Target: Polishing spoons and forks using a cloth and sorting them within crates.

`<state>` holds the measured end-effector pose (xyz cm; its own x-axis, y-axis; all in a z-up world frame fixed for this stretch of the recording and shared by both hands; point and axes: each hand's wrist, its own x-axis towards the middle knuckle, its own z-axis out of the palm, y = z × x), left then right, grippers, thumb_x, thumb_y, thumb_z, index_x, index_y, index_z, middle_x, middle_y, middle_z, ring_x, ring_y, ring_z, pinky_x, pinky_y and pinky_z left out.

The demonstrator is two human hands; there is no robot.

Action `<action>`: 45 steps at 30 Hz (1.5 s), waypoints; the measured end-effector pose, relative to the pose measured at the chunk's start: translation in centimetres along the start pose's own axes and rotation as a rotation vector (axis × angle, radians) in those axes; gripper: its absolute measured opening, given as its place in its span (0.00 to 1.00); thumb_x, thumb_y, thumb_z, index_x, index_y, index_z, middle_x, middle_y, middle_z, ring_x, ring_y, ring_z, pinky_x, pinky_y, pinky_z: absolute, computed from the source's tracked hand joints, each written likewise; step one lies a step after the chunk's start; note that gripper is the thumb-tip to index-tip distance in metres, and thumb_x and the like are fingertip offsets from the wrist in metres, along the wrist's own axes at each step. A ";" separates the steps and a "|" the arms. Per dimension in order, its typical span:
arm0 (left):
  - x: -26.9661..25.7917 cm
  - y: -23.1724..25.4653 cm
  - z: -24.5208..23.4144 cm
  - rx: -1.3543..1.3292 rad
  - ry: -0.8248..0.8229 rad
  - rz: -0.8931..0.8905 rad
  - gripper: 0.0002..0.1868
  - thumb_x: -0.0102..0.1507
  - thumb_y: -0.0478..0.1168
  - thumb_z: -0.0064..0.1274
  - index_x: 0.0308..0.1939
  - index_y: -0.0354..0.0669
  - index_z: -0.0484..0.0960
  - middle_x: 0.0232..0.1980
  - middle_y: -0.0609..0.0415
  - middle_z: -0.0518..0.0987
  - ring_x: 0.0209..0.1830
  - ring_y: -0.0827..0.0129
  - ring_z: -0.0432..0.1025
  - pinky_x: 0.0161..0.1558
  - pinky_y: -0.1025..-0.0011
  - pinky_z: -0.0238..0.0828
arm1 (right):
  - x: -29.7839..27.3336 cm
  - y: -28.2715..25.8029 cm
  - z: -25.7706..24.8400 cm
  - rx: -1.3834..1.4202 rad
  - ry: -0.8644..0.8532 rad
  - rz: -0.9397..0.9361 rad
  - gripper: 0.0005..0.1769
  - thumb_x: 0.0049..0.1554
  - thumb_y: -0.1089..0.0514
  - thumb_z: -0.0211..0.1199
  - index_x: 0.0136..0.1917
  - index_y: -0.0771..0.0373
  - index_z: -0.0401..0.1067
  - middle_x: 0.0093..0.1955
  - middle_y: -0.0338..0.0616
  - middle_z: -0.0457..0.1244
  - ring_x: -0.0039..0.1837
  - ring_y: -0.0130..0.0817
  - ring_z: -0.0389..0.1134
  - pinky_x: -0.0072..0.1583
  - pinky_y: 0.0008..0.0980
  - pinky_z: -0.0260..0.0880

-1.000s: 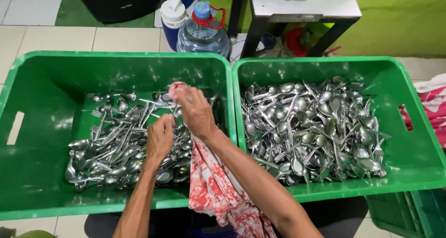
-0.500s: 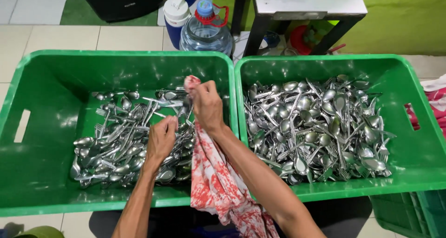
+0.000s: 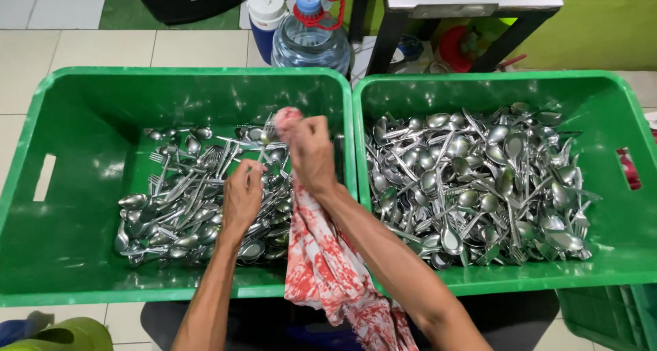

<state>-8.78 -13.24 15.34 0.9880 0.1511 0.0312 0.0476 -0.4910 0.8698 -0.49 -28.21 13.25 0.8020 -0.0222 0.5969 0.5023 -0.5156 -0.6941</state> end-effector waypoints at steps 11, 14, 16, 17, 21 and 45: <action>-0.9 0.4 0.1 0.021 -0.029 0.093 0.11 0.71 0.41 0.43 0.37 0.45 0.79 0.18 0.44 0.70 0.22 0.59 0.66 0.31 0.62 0.65 | -0.3 -1.2 -0.1 -0.301 -0.086 -0.232 0.07 0.62 0.57 0.57 0.42 0.59 0.65 0.46 0.42 0.56 0.42 0.51 0.70 0.35 0.44 0.71; -0.3 0.2 -0.1 0.003 -0.019 0.084 0.12 0.71 0.40 0.43 0.36 0.46 0.79 0.17 0.48 0.70 0.20 0.63 0.65 0.30 0.64 0.63 | 0.5 -0.8 0.3 -0.299 -0.073 -0.220 0.06 0.62 0.56 0.55 0.44 0.57 0.68 0.46 0.40 0.56 0.41 0.49 0.70 0.37 0.42 0.72; -0.3 -0.1 0.0 -0.030 -0.030 0.073 0.12 0.71 0.38 0.42 0.35 0.46 0.79 0.15 0.52 0.69 0.18 0.65 0.64 0.28 0.68 0.62 | 0.9 -0.2 0.2 -0.319 -0.037 -0.169 0.07 0.63 0.55 0.53 0.46 0.57 0.69 0.48 0.39 0.57 0.41 0.47 0.71 0.37 0.41 0.73; -0.1 -0.1 0.1 -0.018 -0.037 0.075 0.12 0.70 0.39 0.43 0.34 0.47 0.79 0.15 0.52 0.69 0.19 0.65 0.64 0.29 0.68 0.63 | 1.3 0.0 -0.2 -0.203 0.008 -0.050 0.06 0.63 0.57 0.53 0.47 0.60 0.68 0.47 0.43 0.57 0.43 0.55 0.70 0.40 0.46 0.72; 0.0 -0.2 0.0 -0.056 0.047 0.020 0.10 0.68 0.37 0.43 0.37 0.45 0.80 0.17 0.47 0.70 0.19 0.58 0.66 0.30 0.62 0.65 | 0.3 4.2 0.2 0.246 0.038 0.474 0.10 0.61 0.58 0.52 0.52 0.66 0.68 0.46 0.64 0.64 0.53 0.70 0.67 0.55 0.56 0.66; 0.9 0.4 0.8 -0.785 0.127 -0.246 0.19 0.61 0.43 0.68 0.33 0.49 0.68 0.29 0.65 0.71 0.29 0.79 0.67 0.35 0.80 0.64 | -0.6 -2.2 -3.9 1.044 -0.495 1.222 0.17 0.55 0.52 0.72 0.46 0.70 0.76 0.41 0.50 0.69 0.45 0.41 0.75 0.52 0.47 0.75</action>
<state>-7.73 -13.98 15.27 0.9364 0.2950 -0.1899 0.0969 0.3029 0.9481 -3.30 -30.37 15.96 0.7721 0.4047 -0.4900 -0.6262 0.3533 -0.6950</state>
